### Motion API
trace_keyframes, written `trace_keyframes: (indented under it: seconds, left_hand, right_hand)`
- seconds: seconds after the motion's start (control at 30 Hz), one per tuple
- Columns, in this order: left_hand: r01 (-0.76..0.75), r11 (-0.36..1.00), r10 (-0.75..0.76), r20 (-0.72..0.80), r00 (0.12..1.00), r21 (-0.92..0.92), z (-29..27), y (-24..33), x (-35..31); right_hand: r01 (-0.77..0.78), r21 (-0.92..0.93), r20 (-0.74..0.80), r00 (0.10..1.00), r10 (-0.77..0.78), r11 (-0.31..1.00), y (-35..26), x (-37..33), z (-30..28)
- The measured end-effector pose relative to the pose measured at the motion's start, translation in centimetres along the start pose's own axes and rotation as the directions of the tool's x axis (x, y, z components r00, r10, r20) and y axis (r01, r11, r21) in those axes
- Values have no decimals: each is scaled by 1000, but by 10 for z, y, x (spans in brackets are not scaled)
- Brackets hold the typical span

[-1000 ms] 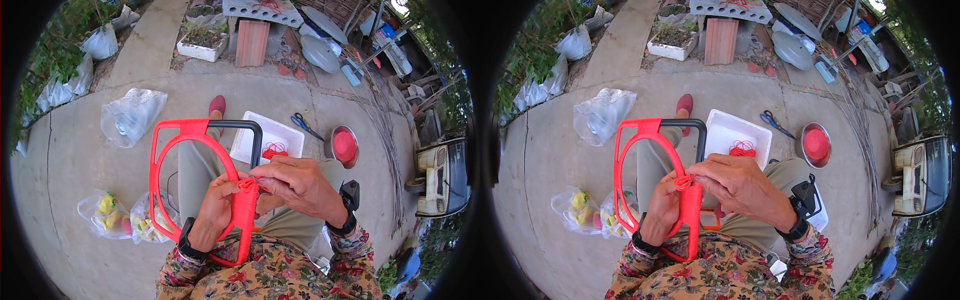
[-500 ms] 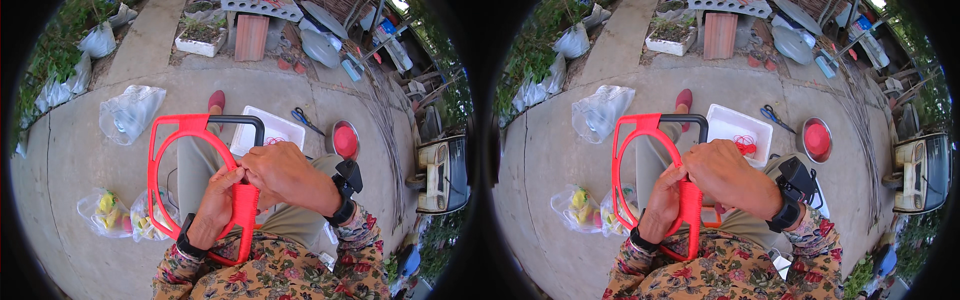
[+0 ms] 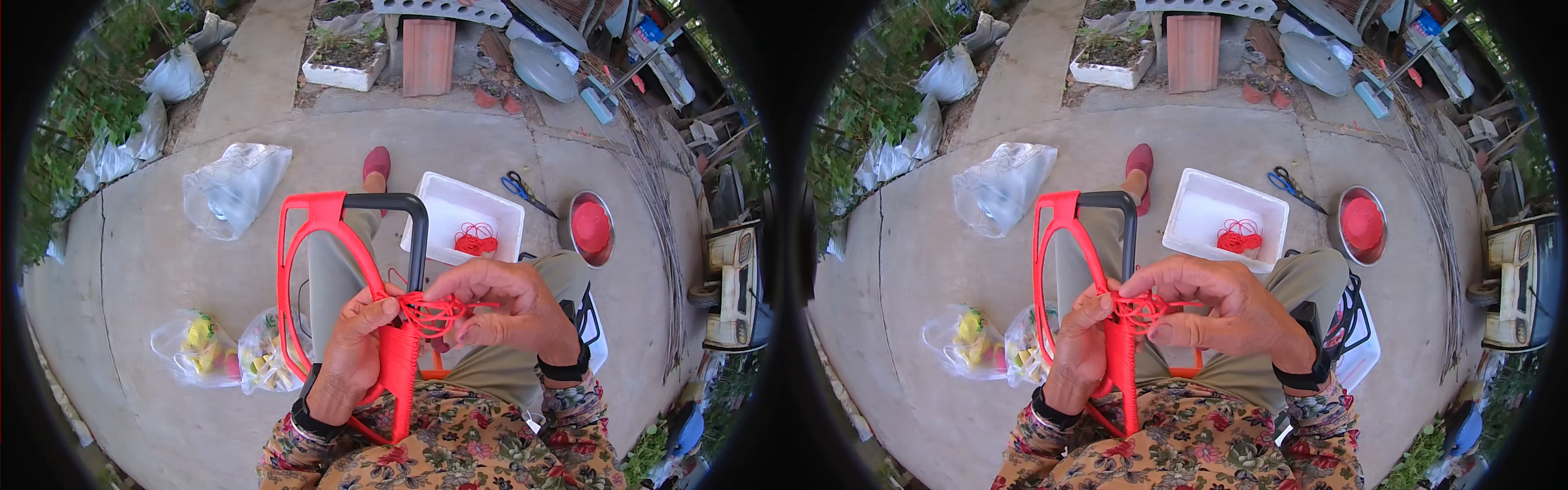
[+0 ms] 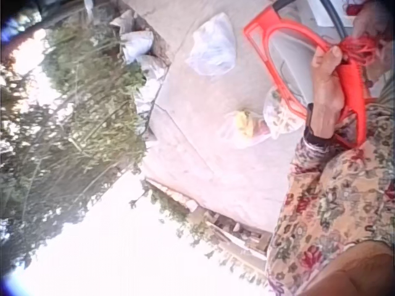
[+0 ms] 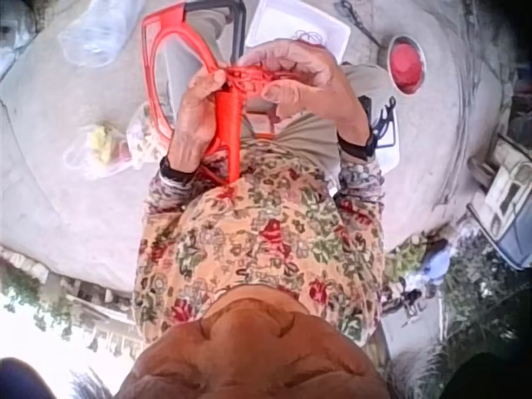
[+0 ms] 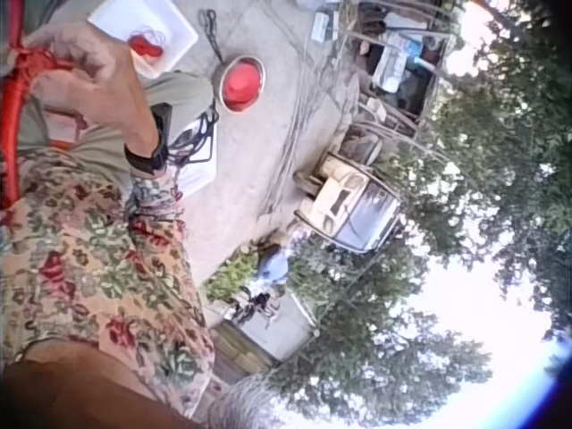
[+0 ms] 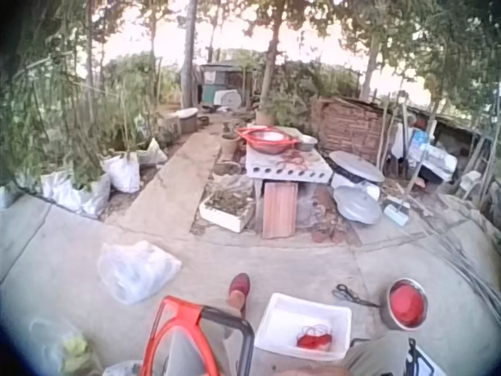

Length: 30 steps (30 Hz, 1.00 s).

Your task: Wrapping a red plastic frame with red twine to create a woven surface.

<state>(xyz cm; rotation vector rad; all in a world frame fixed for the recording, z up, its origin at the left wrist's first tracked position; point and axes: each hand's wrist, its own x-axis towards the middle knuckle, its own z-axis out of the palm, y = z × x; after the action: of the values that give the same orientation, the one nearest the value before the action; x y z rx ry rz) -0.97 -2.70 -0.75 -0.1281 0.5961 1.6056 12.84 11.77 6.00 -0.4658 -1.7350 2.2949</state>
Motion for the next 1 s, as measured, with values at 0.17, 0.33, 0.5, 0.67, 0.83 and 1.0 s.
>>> trace_keyframes:
  seconds: [0.17,0.33,0.5,0.67,0.83,1.0]
  left_hand:
    - [-35,999,34,-55,998,-11,-4,0,2]
    - [-11,1000,12,-62,998,24,-4,3,0]
    - [-9,995,28,-183,983,101,-4,5,-3]
    - [23,986,19,-252,968,163,12,7,-10]
    - [8,990,27,-239,971,144,13,6,-12]
    - [44,997,-32,-192,981,58,2,6,-19]
  right_hand:
    - [22,299,137,988,-65,954,1,-15,-8]
    - [262,-104,207,949,-237,959,27,-10,-33]
    - [104,-401,-22,992,-123,910,41,-2,-4]
    - [200,-397,-13,975,-224,896,53,4,12]
    - [241,-342,-29,963,-267,908,55,3,17]
    - [237,-381,-5,966,-259,894,40,5,24]
